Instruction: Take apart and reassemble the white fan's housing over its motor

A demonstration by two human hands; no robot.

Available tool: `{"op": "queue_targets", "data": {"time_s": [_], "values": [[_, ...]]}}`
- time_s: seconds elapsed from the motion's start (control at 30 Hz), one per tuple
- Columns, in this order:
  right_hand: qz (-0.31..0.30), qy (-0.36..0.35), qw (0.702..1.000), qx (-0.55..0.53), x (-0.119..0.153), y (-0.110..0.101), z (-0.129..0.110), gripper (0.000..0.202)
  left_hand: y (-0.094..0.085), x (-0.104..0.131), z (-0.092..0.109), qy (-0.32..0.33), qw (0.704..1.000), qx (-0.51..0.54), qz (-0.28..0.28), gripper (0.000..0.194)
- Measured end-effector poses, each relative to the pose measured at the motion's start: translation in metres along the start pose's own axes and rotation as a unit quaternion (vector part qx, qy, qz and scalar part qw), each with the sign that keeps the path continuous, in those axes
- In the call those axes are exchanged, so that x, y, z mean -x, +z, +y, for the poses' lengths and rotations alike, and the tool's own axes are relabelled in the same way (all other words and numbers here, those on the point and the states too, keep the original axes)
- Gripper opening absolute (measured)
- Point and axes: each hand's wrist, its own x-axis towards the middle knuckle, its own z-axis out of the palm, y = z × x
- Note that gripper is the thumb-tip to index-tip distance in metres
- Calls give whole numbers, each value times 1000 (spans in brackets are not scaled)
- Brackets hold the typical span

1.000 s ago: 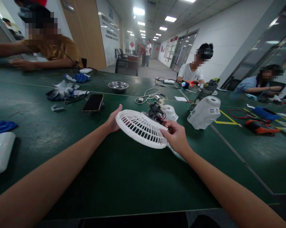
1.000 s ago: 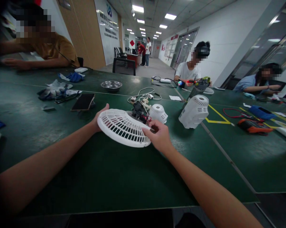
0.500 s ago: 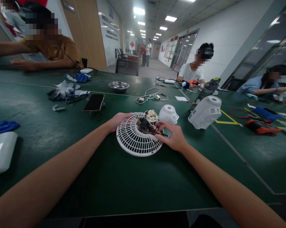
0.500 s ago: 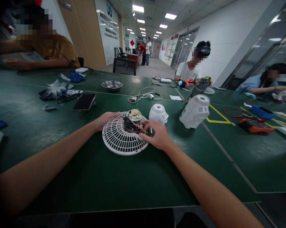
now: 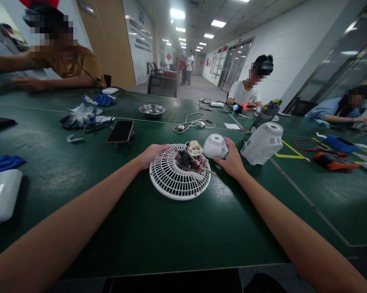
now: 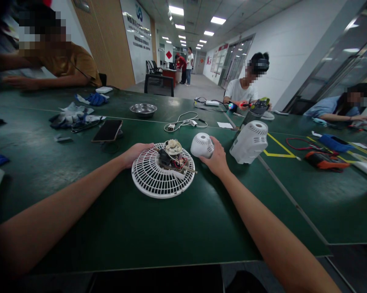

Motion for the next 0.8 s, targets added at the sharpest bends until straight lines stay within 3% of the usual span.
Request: {"op": "queue_targets", "data": {"time_s": [0.17,0.23,0.33,0.4,0.43,0.5,0.63,0.8], "values": [[4,118,991,-58,-1,1,1,95,4,3,2,6,1000,3,7,21],[28,184,971,-148,-2,1,-2,91,6,4,3,9,1000,1,19,21],[-9,262,892,-368,-1,-2,-14,64,7,4,3,10,1000,-4,15,21],[-64,265,838,-473,1,-3,-27,57,7,4,3,10,1000,-8,8,21],[-80,248,828,-497,3,-4,-34,59,6,4,3,11,1000,-10,9,20],[-76,190,842,-499,7,-3,-49,62,7,5,3,15,1000,-13,19,18],[-8,78,903,-423,17,2,-72,62,10,6,3,16,999,-8,27,17],[-8,18,946,-325,29,-1,-91,86,8,3,1,21,999,-16,20,18]]}}
